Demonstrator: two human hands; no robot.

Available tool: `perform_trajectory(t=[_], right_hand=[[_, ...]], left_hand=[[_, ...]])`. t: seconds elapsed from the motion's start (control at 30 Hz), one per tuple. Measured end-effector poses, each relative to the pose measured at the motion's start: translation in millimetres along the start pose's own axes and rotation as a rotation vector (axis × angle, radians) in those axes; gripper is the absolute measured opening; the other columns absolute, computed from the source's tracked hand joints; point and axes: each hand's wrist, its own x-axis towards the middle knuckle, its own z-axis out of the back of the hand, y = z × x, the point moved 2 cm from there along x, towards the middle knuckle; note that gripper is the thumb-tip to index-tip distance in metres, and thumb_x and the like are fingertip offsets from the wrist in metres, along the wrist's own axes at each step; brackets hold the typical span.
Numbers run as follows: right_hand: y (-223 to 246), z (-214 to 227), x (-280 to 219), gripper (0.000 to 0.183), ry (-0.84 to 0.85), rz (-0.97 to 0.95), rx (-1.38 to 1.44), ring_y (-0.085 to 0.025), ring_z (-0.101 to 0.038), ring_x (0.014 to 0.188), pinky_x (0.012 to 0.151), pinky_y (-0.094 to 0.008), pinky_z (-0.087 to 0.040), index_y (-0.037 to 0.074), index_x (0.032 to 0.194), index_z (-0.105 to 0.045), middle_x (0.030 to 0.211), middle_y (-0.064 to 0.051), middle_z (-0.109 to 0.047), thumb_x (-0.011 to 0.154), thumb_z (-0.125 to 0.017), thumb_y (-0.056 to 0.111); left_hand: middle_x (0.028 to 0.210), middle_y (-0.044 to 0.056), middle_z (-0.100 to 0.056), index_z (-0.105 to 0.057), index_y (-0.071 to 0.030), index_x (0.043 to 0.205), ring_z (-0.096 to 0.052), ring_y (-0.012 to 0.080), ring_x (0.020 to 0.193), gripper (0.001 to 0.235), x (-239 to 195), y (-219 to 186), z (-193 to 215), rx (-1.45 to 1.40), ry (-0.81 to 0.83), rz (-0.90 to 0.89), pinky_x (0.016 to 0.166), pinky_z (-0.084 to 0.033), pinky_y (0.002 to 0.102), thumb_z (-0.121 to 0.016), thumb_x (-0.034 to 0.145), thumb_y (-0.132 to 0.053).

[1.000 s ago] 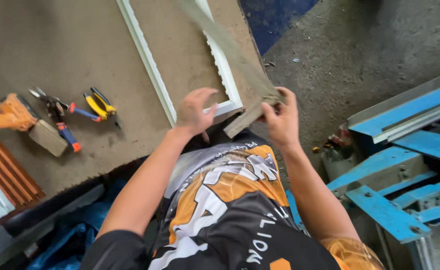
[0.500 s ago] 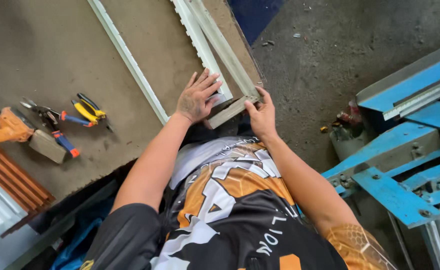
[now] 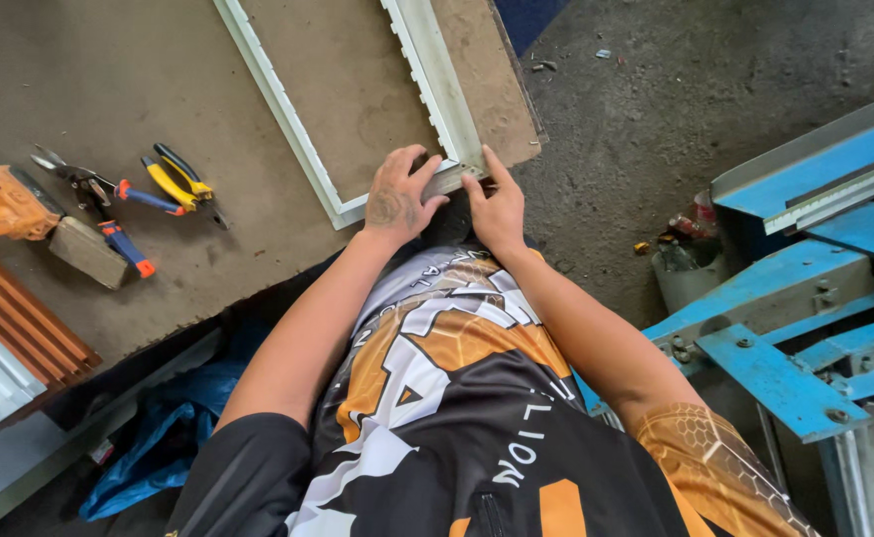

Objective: The person assembles white metal frames by fitting rectangular pieces together on a workbench, using their hands to align the joints.

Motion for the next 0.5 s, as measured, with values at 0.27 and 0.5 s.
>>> perform_trajectory(t=[0.27,0.5], right_hand=[[34,8,-4,0.064,0.019,0.408,-0.935,-0.030,-0.065,0.080,0.070,-0.042,-0.053,0.012,0.150,-0.053,0.093,-0.013,-0.064,0.095,-0.077,0.033],[26,20,7,0.061,0.088,0.321,-0.669,-0.021,-0.072,0.075,0.072,-0.035,-0.057,0.009,0.149,-0.054,0.090,-0.013,-0.073,0.094,-0.077,0.021]], left_hand=[[0.153,0.016,-0.050,-0.060,-0.002,0.137,-0.044,0.0371,0.144,0.065,-1,19,-16,-0.091,0.027,-0.125,0.121,-0.036,0.045,-0.084,0.080,-0.020],[0.151,0.019,-0.051,-0.058,0.003,0.139,-0.041,0.0381,0.145,0.066,-3,27,-26,-0.093,0.067,-0.141,0.122,-0.032,0.047,-0.083,0.081,-0.018]])
